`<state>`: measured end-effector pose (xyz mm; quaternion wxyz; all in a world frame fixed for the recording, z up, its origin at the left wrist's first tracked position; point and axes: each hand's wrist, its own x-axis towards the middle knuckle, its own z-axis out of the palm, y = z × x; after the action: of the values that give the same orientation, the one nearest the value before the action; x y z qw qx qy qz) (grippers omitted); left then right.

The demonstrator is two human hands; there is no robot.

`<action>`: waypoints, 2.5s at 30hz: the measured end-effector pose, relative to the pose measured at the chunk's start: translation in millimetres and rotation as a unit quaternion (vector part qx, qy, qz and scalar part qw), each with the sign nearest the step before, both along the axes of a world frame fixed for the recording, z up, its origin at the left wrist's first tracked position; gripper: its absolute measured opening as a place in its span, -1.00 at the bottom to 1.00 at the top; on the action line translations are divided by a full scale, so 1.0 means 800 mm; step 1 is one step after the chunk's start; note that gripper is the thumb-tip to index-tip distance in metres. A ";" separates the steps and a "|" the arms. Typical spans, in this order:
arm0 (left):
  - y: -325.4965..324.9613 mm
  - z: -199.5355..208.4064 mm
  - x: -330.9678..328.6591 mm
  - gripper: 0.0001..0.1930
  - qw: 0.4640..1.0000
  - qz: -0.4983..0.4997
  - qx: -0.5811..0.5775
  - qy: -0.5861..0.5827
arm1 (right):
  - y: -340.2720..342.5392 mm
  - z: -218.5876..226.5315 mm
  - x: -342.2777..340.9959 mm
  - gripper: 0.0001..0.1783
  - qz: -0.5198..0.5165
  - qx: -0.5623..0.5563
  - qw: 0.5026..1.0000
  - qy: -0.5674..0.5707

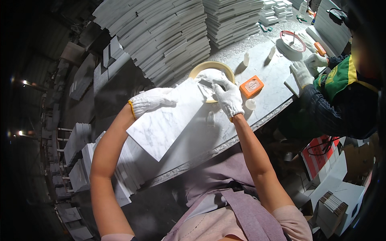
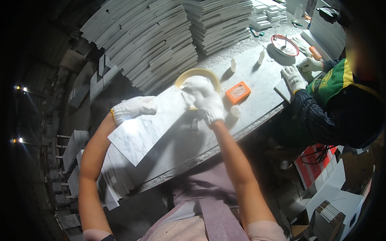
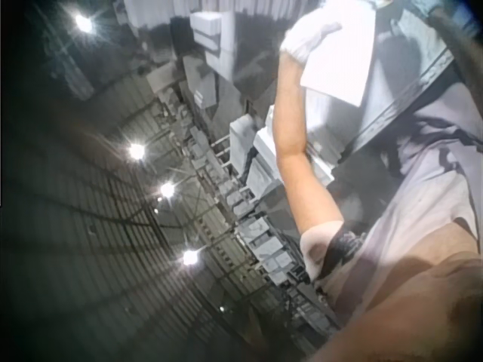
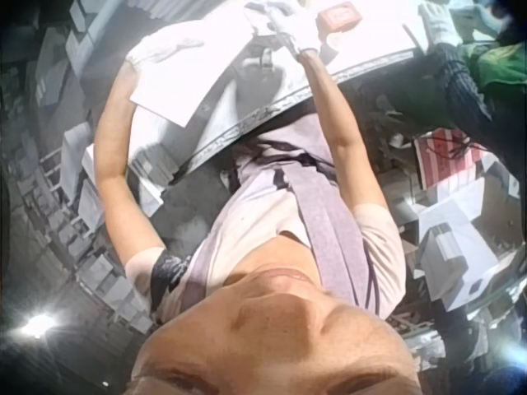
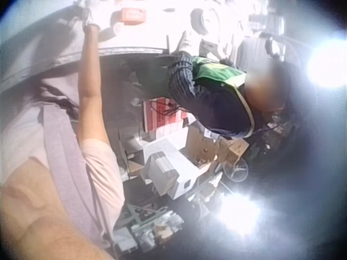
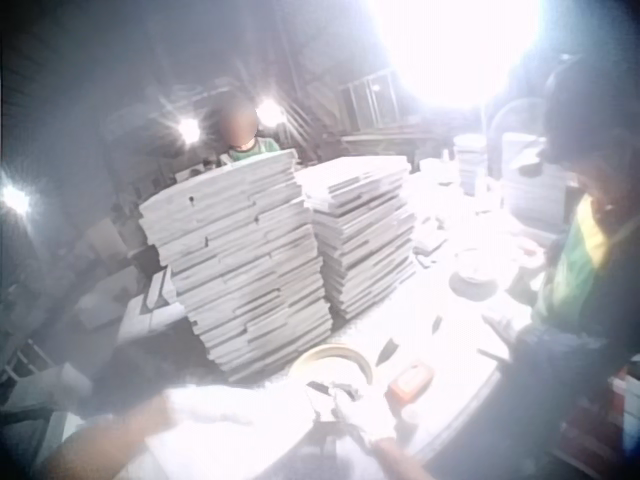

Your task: The person repeatedly picks white rectangular tiles from a stack, scrapes their edges with a small metal tool, and rubs the edges with an orange block. Finished tiles are placed into a growing stack on the table. A coworker performs similar work nearby.

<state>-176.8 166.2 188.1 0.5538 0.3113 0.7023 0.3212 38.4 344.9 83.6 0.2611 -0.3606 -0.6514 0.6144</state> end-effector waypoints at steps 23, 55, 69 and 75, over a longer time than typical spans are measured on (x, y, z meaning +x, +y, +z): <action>-0.023 0.017 0.021 -0.42 0.431 -0.291 0.199 0.830 | 0.016 -0.056 0.002 -0.72 -0.009 0.200 0.955 -0.220; -0.018 0.044 0.037 -0.42 0.690 -0.219 -0.099 0.682 | -0.022 -0.036 0.073 -0.38 0.015 -0.282 0.943 0.176; -0.104 -0.096 0.130 -0.20 0.994 0.061 0.085 -0.040 | -0.110 -0.112 0.324 -0.59 0.137 -0.512 0.842 0.103; -0.077 -0.168 0.169 -0.20 0.982 -0.006 0.041 -0.183 | -0.168 -0.093 0.327 -0.41 0.143 -0.459 0.877 -0.015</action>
<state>-41.4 104.7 54.0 0.6619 0.2735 0.5734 0.3979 299.8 210.5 9.2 -0.0342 -0.3522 -0.3442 0.8697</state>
